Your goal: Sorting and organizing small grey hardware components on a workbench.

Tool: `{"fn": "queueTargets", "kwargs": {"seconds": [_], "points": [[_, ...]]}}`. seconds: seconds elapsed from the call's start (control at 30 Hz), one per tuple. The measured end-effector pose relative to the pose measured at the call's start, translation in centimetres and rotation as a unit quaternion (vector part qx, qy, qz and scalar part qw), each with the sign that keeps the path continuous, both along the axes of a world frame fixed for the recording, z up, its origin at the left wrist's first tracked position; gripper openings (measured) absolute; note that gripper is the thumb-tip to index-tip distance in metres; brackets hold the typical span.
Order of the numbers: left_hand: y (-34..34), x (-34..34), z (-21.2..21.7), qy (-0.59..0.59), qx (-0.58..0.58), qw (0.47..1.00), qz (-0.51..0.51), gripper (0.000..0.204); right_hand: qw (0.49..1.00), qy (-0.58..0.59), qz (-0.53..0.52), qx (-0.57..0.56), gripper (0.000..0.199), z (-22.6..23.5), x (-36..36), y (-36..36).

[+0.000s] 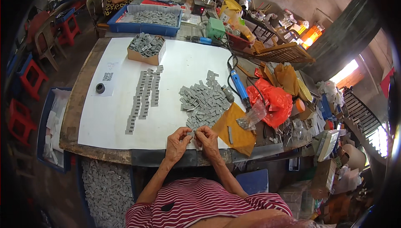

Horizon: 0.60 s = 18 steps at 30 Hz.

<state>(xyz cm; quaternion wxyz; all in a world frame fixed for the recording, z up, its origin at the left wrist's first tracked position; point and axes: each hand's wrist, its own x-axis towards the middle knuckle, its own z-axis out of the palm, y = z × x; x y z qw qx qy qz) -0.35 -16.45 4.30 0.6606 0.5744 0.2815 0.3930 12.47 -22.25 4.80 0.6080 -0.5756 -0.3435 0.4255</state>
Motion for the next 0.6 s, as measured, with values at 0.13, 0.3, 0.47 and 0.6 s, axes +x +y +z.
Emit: {"fn": "queueTargets", "kwargs": {"seconds": [0.13,0.3,0.47,0.6], "points": [[-0.02,0.01,-0.26,-0.004,-0.002,1.000,0.002,0.017,1.000,0.003,-0.003,-0.008,0.008,-0.23,0.02,-0.03],[-0.05,0.07,-0.28,-0.006,0.015,1.000,0.012,0.017,1.000,0.004,-0.006,-0.012,0.008,0.10,-0.16,0.03],[-0.13,-0.19,0.06,0.013,0.024,1.000,0.013,0.018,1.000,0.016,-0.009,-0.005,0.008,-0.05,-0.33,0.01],[-0.12,-0.18,0.01,0.015,0.018,1.000,0.004,0.018,0.999,0.031,-0.010,-0.011,0.008,0.04,-0.35,-0.02]]}}
